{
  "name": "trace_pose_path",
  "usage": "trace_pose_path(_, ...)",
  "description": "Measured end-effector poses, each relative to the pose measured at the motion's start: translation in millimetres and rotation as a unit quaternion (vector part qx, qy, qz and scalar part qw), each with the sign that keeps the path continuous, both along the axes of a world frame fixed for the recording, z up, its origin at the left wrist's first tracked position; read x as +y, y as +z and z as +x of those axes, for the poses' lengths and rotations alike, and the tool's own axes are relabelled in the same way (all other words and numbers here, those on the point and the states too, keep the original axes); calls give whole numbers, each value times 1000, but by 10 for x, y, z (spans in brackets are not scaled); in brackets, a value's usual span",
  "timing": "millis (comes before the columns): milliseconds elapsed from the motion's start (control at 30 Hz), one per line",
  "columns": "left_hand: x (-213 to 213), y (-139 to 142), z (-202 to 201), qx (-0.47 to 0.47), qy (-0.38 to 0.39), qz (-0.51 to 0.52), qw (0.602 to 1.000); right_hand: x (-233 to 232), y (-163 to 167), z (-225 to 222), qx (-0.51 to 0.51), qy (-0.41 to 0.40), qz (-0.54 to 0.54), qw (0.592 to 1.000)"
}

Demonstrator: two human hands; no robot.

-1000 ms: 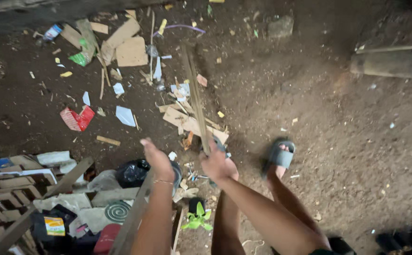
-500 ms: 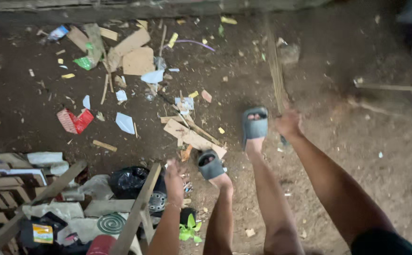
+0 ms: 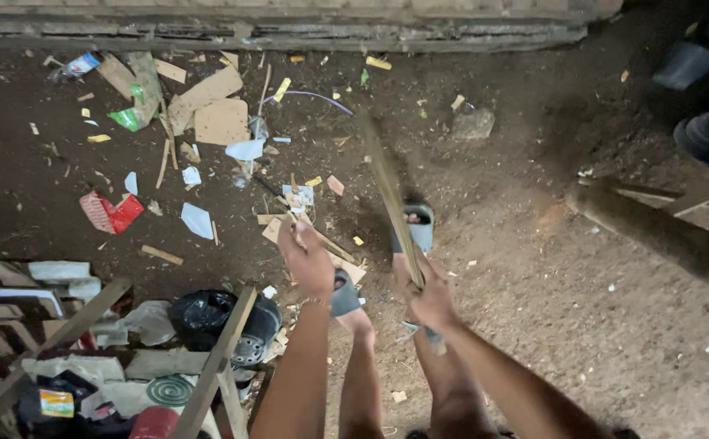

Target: The person sweeps a cluttered dirt floor using a traditional straw broom, gathering scattered debris such as paper, wood scraps, and plastic into a central pile. They occasionally pause to move a potted plant or adjust their position while continuing to sweep around rows of seedling bags.

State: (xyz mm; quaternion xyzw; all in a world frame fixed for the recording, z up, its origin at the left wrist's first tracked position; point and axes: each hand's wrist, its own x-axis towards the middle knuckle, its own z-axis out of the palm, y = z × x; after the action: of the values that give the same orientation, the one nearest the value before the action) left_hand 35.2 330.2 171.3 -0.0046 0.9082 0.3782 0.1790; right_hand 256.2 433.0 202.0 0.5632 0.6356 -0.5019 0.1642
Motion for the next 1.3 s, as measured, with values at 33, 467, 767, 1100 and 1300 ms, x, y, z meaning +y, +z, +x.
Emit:
trace_pose_path(33,208,52,-81,-56,59,55,995,-18,74,-78,-72,-12,-38,997)
trace_pose_path(467,211,270,-112,-95,50,35,994,1222,-660,-954,-9,-128,158,979)
trace_pose_path(767,-1296,-7,66,-222,315,125,914,-115,-251,-2192,32,156,-12,987)
trace_pose_path(1100,-1701,100,-933,-77,189,-16,979,-1374,480,-1930,83,75,51,992)
trace_pose_path(1300,-1611,48,-1139,2,60,-10,998,-1151,242,-1281,-33,28,103,994)
